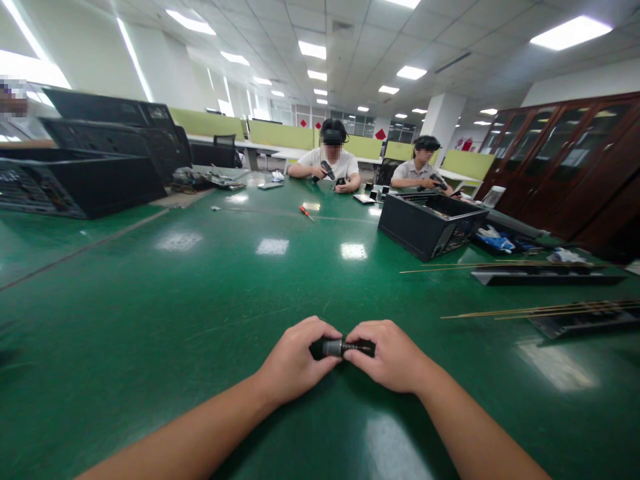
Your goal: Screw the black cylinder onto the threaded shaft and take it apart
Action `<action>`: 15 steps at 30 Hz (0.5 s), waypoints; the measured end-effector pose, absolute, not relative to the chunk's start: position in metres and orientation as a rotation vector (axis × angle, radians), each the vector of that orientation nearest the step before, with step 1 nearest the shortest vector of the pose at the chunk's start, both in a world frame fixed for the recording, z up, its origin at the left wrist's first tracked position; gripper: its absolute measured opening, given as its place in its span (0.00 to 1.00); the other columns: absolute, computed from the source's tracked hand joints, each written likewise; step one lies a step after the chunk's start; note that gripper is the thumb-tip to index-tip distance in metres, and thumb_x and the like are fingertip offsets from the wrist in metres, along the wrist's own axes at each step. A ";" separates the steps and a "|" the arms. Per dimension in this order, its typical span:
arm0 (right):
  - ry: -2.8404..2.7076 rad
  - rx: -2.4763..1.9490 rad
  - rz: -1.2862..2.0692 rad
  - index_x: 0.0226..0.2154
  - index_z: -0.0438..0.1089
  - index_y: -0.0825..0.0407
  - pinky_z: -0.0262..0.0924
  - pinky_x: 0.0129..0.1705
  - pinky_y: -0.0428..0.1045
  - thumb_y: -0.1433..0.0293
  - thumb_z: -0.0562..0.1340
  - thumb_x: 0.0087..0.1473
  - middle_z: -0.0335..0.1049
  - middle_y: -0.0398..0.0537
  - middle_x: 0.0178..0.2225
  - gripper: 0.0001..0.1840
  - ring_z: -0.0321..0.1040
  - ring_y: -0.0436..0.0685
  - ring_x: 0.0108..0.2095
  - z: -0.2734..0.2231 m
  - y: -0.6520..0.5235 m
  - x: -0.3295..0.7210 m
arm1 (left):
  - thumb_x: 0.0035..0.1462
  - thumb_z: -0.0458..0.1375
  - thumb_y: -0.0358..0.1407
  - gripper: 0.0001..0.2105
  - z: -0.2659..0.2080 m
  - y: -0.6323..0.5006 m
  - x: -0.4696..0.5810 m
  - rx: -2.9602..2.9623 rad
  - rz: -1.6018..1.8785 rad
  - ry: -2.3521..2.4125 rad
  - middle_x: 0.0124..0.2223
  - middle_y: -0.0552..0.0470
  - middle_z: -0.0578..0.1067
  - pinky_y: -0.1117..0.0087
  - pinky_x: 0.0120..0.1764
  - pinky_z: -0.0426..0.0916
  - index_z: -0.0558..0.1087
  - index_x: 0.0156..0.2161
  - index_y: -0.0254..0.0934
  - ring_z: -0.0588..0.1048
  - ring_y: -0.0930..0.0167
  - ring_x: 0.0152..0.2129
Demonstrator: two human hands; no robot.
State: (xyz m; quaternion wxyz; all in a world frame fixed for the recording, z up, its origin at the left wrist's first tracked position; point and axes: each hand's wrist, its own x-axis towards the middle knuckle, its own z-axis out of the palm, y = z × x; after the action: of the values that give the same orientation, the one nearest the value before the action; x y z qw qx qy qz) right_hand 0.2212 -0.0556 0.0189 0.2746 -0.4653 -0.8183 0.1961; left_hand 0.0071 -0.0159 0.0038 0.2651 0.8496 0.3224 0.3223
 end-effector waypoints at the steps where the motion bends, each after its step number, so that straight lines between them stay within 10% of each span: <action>1: -2.201 -1.254 0.522 0.36 0.75 0.50 0.58 0.38 0.48 0.68 0.64 0.56 0.77 0.45 0.34 0.05 0.71 0.55 0.35 0.019 -0.056 0.221 | 0.51 0.64 0.29 0.10 0.004 -0.016 0.007 2.296 0.879 0.874 0.37 0.54 0.77 0.69 0.41 0.68 0.75 0.40 0.40 0.75 0.70 0.37; 15: -2.195 -1.290 0.478 0.35 0.75 0.51 0.57 0.37 0.47 0.67 0.64 0.56 0.76 0.44 0.32 0.05 0.70 0.53 0.34 0.020 -0.057 0.220 | 0.50 0.64 0.28 0.10 0.002 -0.014 0.006 2.292 0.921 0.877 0.37 0.54 0.77 0.69 0.41 0.68 0.75 0.40 0.40 0.75 0.71 0.36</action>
State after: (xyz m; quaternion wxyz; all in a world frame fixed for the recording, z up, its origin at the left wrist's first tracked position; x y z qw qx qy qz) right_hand 0.2204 -0.0570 0.0199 0.2720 -0.4791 -0.8155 0.1774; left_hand 0.0062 -0.0140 0.0018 0.2574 0.8450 0.3232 0.3394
